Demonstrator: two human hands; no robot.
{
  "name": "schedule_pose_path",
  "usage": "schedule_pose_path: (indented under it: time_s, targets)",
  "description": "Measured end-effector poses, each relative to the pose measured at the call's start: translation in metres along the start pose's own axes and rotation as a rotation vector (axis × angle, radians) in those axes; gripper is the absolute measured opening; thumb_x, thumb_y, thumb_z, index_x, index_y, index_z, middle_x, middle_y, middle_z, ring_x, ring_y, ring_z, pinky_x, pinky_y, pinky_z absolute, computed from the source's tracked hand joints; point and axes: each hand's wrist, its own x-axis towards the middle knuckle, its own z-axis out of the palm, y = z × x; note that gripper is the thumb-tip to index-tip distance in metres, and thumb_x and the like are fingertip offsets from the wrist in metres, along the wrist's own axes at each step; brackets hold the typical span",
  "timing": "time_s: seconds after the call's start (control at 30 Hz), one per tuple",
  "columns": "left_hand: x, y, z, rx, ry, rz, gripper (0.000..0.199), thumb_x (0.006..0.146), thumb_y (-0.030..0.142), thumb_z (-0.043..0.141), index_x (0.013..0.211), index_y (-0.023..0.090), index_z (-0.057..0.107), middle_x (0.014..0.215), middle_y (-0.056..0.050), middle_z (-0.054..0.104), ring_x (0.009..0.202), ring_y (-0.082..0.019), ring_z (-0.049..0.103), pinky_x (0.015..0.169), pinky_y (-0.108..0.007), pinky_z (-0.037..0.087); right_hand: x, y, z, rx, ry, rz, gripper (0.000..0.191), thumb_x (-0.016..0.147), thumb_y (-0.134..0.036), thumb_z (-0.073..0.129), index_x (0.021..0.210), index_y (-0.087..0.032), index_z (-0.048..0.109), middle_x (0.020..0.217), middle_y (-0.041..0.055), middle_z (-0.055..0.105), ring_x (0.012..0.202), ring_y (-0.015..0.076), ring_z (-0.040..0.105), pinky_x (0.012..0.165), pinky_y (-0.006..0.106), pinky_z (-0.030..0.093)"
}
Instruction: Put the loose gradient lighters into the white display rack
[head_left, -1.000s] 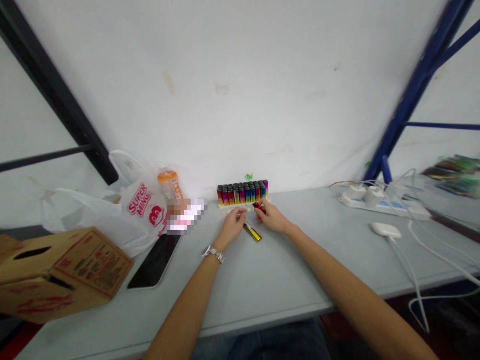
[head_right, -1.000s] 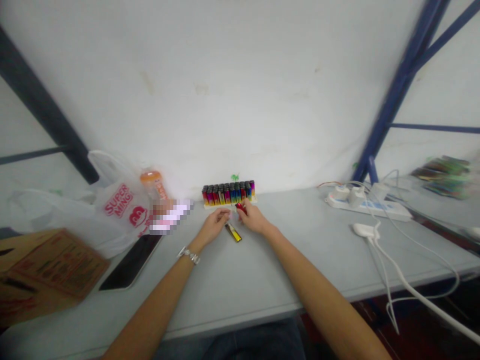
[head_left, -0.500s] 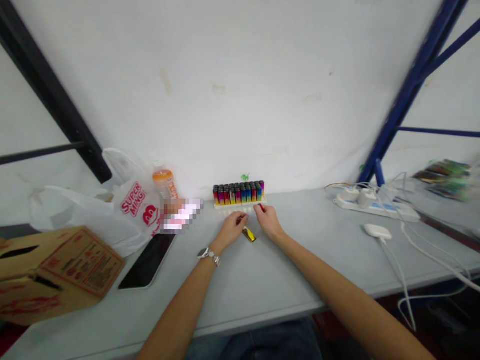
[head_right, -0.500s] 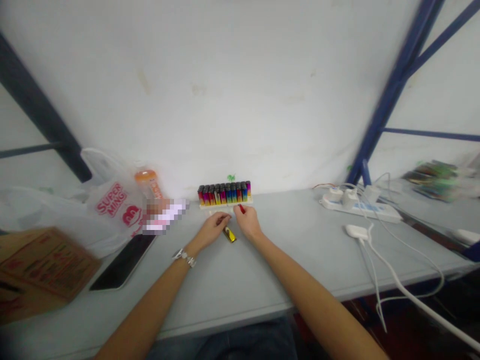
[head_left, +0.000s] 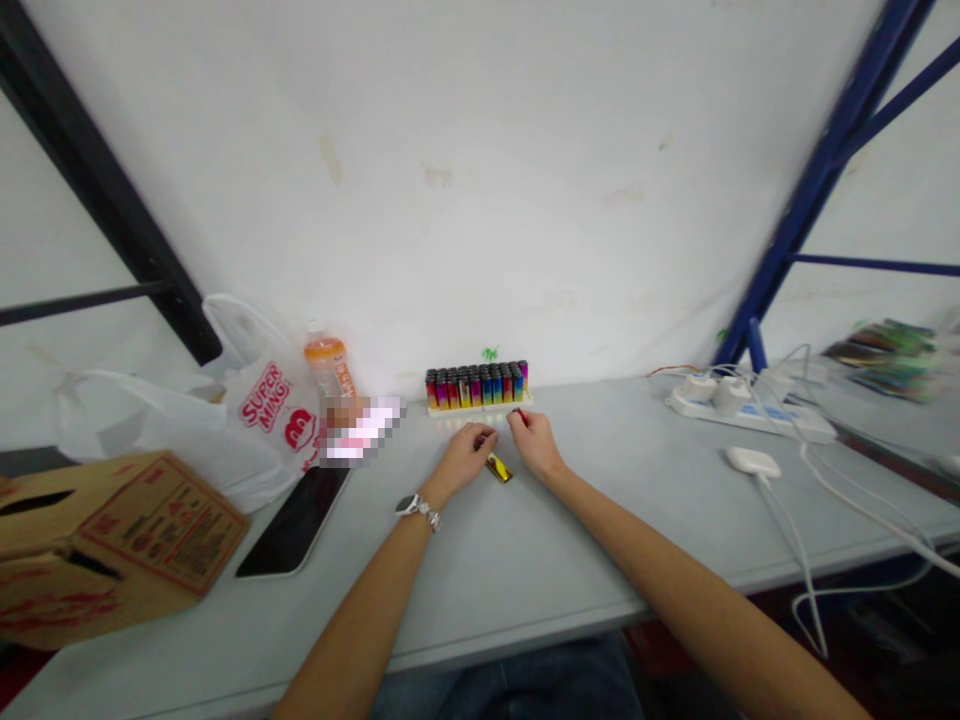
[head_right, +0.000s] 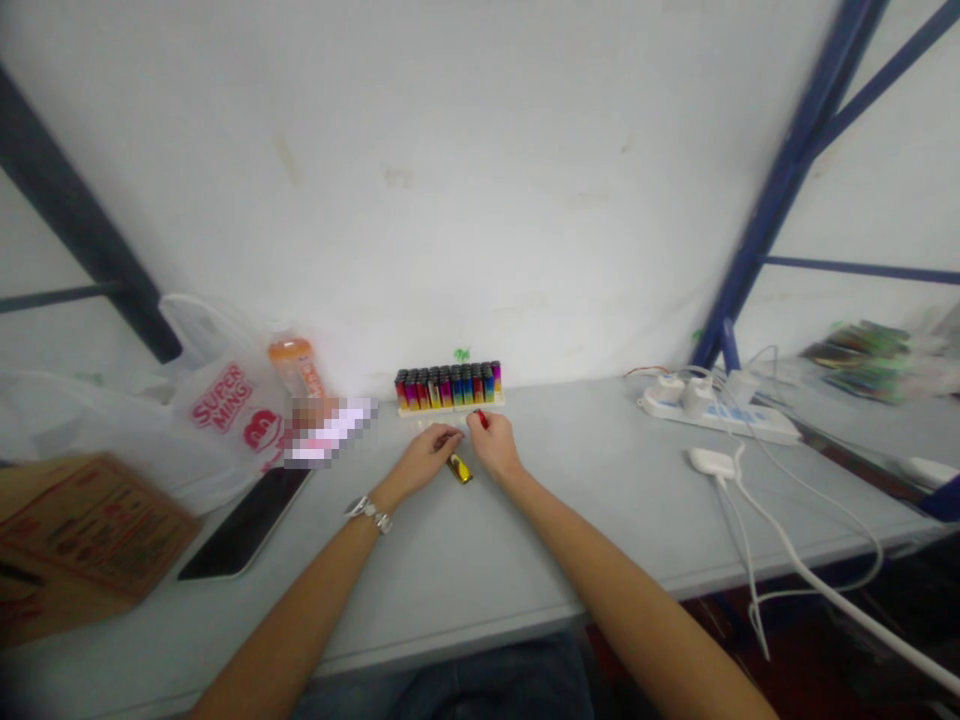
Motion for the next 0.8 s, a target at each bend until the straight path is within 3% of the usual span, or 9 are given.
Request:
schedule_pose_path:
  time_s: [0.1, 0.2, 0.3, 0.47, 0.6, 0.7, 0.8]
  targets:
    - [0.0, -0.001, 0.0, -0.005, -0.008, 0.002, 0.023, 0.09, 0.033, 0.053, 0.093, 0.016, 0.068, 0.094, -0.008, 0.068, 0.089, -0.02, 0.065, 0.084, -0.034, 0.053, 0.002, -0.002, -0.002, 0.088, -0.055, 0.063, 0.046, 0.081, -0.059, 0.049, 0.056, -0.02, 0.046, 0.05, -0.0045, 0.036, 0.05, 0.0105, 0.035, 0.05, 0.026, 0.025]
    - [-0.001, 0.0, 0.0, -0.005, -0.014, 0.012, 0.024, 0.091, 0.035, 0.052, 0.092, 0.016, 0.068, 0.092, -0.008, 0.067, 0.088, -0.02, 0.064, 0.084, -0.034, 0.053, 0.005, -0.004, -0.007, 0.281, -0.17, 0.197, 0.056, 0.083, -0.07, 0.044, 0.07, -0.018, 0.06, 0.05, -0.0054, 0.037, 0.045, 0.01, 0.033, 0.045, 0.025, 0.027]
    - [-0.002, 0.001, -0.001, 0.012, -0.013, 0.016, 0.026, 0.091, 0.037, 0.051, 0.09, 0.017, 0.068, 0.091, -0.007, 0.067, 0.088, -0.02, 0.064, 0.086, -0.034, 0.052, 0.012, -0.003, -0.015, 0.383, -0.162, 0.259, 0.059, 0.077, -0.075, 0.049, 0.078, -0.018, 0.062, 0.056, -0.0048, 0.041, 0.047, 0.0102, 0.037, 0.045, 0.024, 0.033]
    - [-0.002, 0.001, -0.001, 0.042, -0.024, 0.012, 0.027, 0.092, 0.037, 0.051, 0.091, 0.017, 0.069, 0.092, -0.008, 0.066, 0.089, -0.021, 0.064, 0.086, -0.035, 0.052, 0.024, 0.005, -0.029, 0.386, -0.17, 0.183, 0.053, 0.067, -0.071, 0.067, 0.068, -0.019, 0.055, 0.059, -0.0047, 0.045, 0.055, 0.0098, 0.042, 0.053, 0.024, 0.039]
    - [-0.001, 0.001, -0.001, 0.063, -0.033, 0.02, 0.026, 0.092, 0.036, 0.051, 0.091, 0.017, 0.069, 0.092, -0.008, 0.066, 0.088, -0.02, 0.064, 0.086, -0.035, 0.051, 0.03, 0.01, -0.039, 0.357, -0.299, 0.119, 0.044, 0.067, -0.056, 0.075, 0.083, -0.017, 0.063, 0.063, -0.0044, 0.052, 0.055, 0.0093, 0.044, 0.054, 0.024, 0.037]
    - [-0.001, 0.002, -0.001, 0.086, -0.041, 0.023, 0.026, 0.092, 0.035, 0.051, 0.09, 0.017, 0.069, 0.091, -0.007, 0.066, 0.088, -0.02, 0.063, 0.086, -0.035, 0.051, 0.037, 0.013, -0.046, 0.221, -0.329, 0.019, 0.036, 0.067, -0.046, 0.076, 0.085, -0.017, 0.064, 0.072, -0.0003, 0.062, 0.06, 0.0121, 0.052, 0.059, 0.026, 0.041]
    - [-0.002, 0.003, -0.002, 0.101, -0.051, 0.023, 0.026, 0.092, 0.035, 0.05, 0.09, 0.017, 0.069, 0.09, -0.008, 0.066, 0.089, -0.021, 0.063, 0.085, -0.035, 0.05, 0.049, 0.014, -0.054, -0.046, -0.24, -0.138, 0.024, 0.069, -0.037, 0.072, 0.081, -0.018, 0.065, 0.081, 0.0032, 0.068, 0.073, 0.0166, 0.059, 0.069, 0.03, 0.046]
